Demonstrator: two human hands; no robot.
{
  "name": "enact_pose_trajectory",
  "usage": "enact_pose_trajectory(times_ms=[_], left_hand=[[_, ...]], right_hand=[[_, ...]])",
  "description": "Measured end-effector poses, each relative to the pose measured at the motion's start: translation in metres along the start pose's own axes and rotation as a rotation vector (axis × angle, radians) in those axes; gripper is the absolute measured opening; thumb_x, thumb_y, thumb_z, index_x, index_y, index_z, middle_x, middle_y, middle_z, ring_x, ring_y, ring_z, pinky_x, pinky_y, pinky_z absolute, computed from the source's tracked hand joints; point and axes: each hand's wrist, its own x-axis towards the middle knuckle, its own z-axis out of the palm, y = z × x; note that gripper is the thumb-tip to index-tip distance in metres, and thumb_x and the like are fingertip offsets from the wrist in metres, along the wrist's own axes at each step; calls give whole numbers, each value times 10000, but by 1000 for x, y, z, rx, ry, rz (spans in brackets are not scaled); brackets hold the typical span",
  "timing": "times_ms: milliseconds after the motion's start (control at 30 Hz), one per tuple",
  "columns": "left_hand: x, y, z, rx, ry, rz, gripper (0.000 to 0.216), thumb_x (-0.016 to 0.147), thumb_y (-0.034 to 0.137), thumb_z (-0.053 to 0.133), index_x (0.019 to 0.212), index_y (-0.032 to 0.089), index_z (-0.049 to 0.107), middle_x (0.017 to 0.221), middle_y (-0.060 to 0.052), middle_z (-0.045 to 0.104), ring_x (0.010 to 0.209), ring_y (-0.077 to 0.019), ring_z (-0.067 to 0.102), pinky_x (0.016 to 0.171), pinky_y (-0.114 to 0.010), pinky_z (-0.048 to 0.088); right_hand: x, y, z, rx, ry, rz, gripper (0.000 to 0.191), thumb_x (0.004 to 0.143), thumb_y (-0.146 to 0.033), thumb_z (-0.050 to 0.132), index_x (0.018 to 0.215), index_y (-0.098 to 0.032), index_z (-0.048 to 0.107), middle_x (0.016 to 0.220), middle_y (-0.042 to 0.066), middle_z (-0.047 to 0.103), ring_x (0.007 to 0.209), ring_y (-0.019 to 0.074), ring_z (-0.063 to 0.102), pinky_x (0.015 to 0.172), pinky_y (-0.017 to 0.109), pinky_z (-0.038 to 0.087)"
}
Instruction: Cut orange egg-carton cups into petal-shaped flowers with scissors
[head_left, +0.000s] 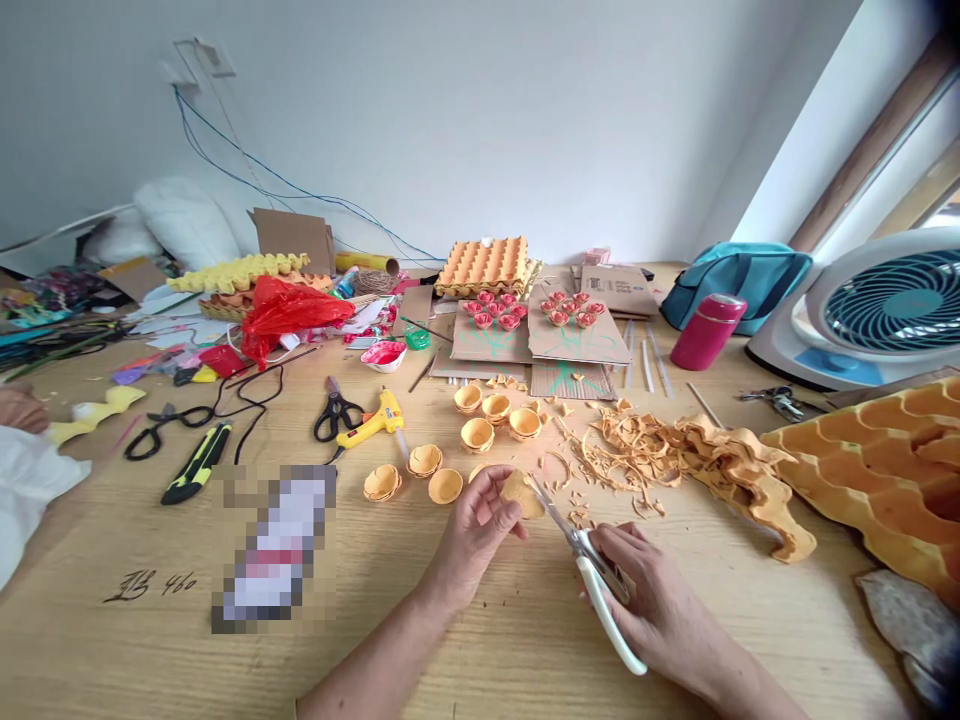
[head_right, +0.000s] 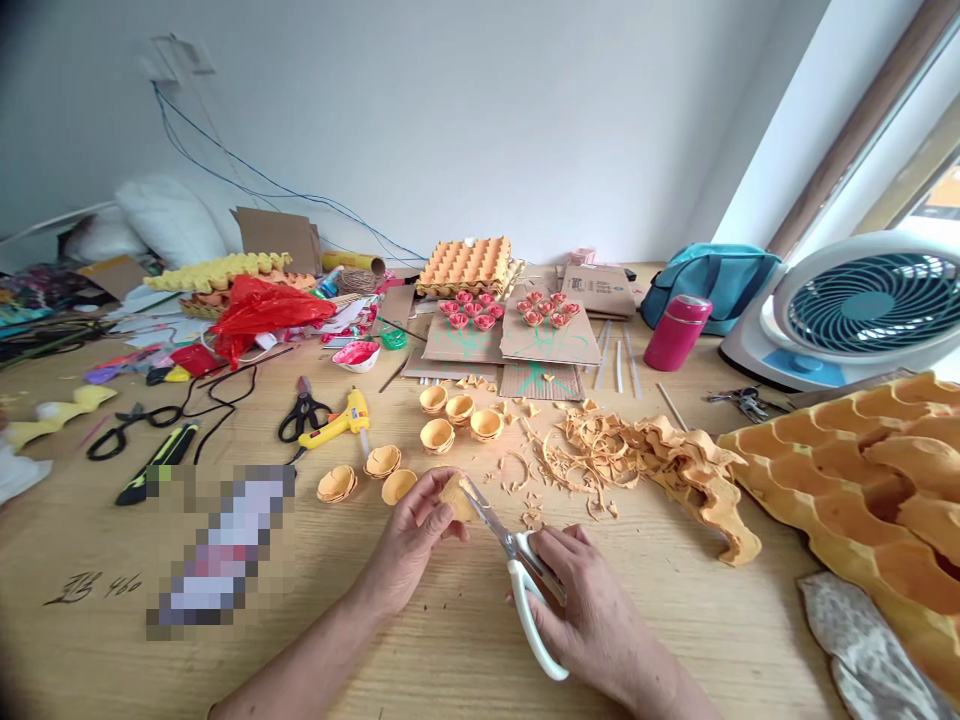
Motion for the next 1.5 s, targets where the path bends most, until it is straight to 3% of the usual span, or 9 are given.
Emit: enact_pose_trajectory(times_ms=[267, 767, 1500], left_hand=[[-1, 0, -1, 68, -21, 43, 440, 784, 447, 768, 1102, 189, 607, 1013, -52, 619, 767, -138, 552, 643, -259, 521], [1, -8, -10, 271, -120, 219, 396, 848, 371, 717, 1185, 214, 581, 1073, -66, 578, 991, -198, 580, 789, -264, 528], [-3, -3, -11, 406, -33, 350, 417, 840, 357, 729, 1214, 233, 590, 1080, -61, 626, 947, -170, 616, 791, -235, 537]], right_hand=[[1, -1, -1, -72, -35, -13, 205, 972, -262, 501, 783, -229, 431, 771, 14, 567, 703, 191, 520, 730, 356, 401], [-1, -1, -1, -149, -6, -77, 227, 988, -310, 468, 788, -231, 394, 750, 7, 545, 672, 188, 485, 695, 346, 366], [-6, 2, 1, -173, 81, -182, 238, 989, -286, 466, 786, -234, 353, 713, -17, 515, 634, 169, 460, 676, 314, 355]])
